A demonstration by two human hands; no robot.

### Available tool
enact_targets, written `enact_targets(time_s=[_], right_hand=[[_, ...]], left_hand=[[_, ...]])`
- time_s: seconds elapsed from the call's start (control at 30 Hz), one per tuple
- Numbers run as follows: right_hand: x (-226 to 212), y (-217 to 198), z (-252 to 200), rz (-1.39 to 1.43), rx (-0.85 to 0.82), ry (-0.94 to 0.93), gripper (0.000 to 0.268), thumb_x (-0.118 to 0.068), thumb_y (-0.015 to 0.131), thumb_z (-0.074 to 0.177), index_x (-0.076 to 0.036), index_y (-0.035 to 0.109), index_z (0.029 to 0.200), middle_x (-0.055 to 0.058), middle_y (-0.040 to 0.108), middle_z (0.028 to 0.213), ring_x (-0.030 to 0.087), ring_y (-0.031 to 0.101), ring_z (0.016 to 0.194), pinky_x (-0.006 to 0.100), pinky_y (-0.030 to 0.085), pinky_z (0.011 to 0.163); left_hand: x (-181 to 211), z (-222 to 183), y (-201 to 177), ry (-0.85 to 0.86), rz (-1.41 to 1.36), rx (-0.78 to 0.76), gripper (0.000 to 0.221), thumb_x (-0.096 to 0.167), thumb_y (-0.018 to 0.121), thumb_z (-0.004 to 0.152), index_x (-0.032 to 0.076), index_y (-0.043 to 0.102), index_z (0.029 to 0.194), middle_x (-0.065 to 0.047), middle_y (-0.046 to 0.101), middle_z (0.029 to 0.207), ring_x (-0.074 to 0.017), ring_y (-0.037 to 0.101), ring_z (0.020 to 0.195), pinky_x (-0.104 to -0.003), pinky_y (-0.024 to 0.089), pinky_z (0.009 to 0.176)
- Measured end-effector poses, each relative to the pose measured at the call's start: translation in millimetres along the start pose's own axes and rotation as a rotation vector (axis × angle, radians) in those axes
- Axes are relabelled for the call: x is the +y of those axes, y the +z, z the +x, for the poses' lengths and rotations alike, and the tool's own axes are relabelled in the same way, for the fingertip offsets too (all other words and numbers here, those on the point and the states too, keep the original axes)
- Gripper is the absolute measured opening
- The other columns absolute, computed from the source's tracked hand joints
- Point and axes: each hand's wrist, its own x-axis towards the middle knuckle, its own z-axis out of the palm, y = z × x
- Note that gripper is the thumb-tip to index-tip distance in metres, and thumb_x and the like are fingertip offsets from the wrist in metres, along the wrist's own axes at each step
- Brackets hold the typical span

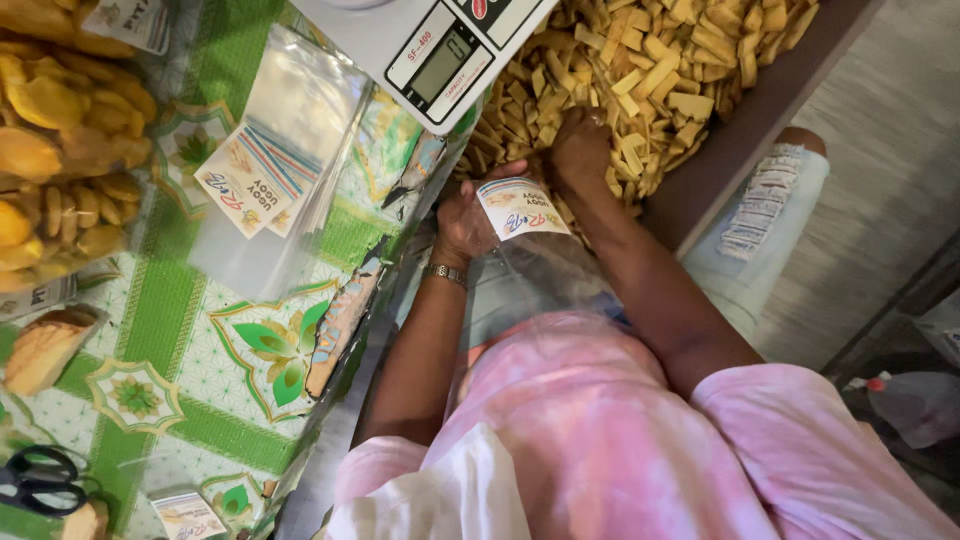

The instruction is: The person scoops rectangular snack pieces from a large bin into a clear plastic bag, places the bag on a digital scale to weigh it, and then sets the filled bag aside. The person repeats this process multiple times, handling the snack pieces and bags by hand.

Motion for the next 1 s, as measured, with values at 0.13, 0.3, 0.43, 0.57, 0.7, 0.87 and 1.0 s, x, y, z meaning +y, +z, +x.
enact_targets(time_s=[0.13,0.3,0.43,0.57,0.7,0.87,1.0], right_hand=[[4,15,-5,-0.03,0.205,-0.111,0.071,-0.039,0.087,0.055,0.001,0.058,0.106,0.036,0.057,0.124,0.05,0.06,0.096,0.054,0.054,0.078],[20,11,-12,0.087,0.131,-0.12,0.045,-0.015,0.077,0.097,-0.011,0.057,0.138,0.016,0.066,0.133,0.041,0.062,0.113,0.053,0.049,0.097],[17,-13,-16,0.317,-0.016,-0.05,0.102,-0.026,0.089,0.066,0.005,0.041,0.15,0.028,0.066,0.123,0.05,0.058,0.109,0.056,0.046,0.095],[10,-36,-3,0.346,-0.177,0.036,0.086,-0.034,0.09,0.065,-0.003,0.055,0.138,0.025,0.065,0.128,0.042,0.06,0.12,0.047,0.048,0.101],[14,-40,2,0.353,-0.322,-0.133,0.076,-0.04,0.087,0.079,-0.004,0.057,0.139,0.026,0.064,0.131,0.042,0.061,0.121,0.047,0.047,0.103],[25,-41,3,0.315,-0.456,-0.056,0.069,-0.036,0.079,0.085,-0.007,0.056,0.143,0.026,0.069,0.125,0.041,0.066,0.117,0.047,0.052,0.101],[27,-42,-3,0.431,-0.371,-0.261,0.075,-0.03,0.088,0.077,-0.005,0.055,0.139,0.026,0.067,0.125,0.043,0.065,0.112,0.048,0.053,0.093]], left_hand=[[-1,-3,1,0.001,0.005,0.001,0.094,0.057,0.066,0.097,-0.006,0.033,0.16,-0.026,0.058,0.145,-0.0402,0.058,0.136,-0.054,0.045,0.119],[-1,-1,6,0.017,0.026,0.003,0.094,0.057,0.066,0.097,-0.007,0.034,0.158,-0.028,0.056,0.147,-0.0408,0.055,0.138,-0.055,0.043,0.12],[2,0,7,0.01,0.037,-0.03,0.094,0.057,0.067,0.096,-0.006,0.035,0.159,-0.028,0.055,0.148,-0.0406,0.054,0.139,-0.054,0.042,0.121],[1,2,7,0.035,0.048,0.004,0.094,0.056,0.067,0.097,-0.007,0.035,0.159,-0.028,0.056,0.146,-0.0404,0.057,0.137,-0.054,0.044,0.12],[3,0,8,0.044,0.053,0.008,0.094,0.056,0.067,0.099,-0.009,0.036,0.16,-0.028,0.058,0.144,-0.0396,0.059,0.134,-0.052,0.046,0.118],[4,1,18,0.053,0.102,0.051,0.094,0.057,0.068,0.095,-0.006,0.035,0.157,-0.027,0.057,0.144,-0.0393,0.058,0.135,-0.053,0.046,0.117],[4,-3,20,0.037,0.095,0.06,0.095,0.059,0.068,0.095,-0.002,0.035,0.159,-0.025,0.056,0.146,-0.0393,0.057,0.136,-0.053,0.047,0.116]])
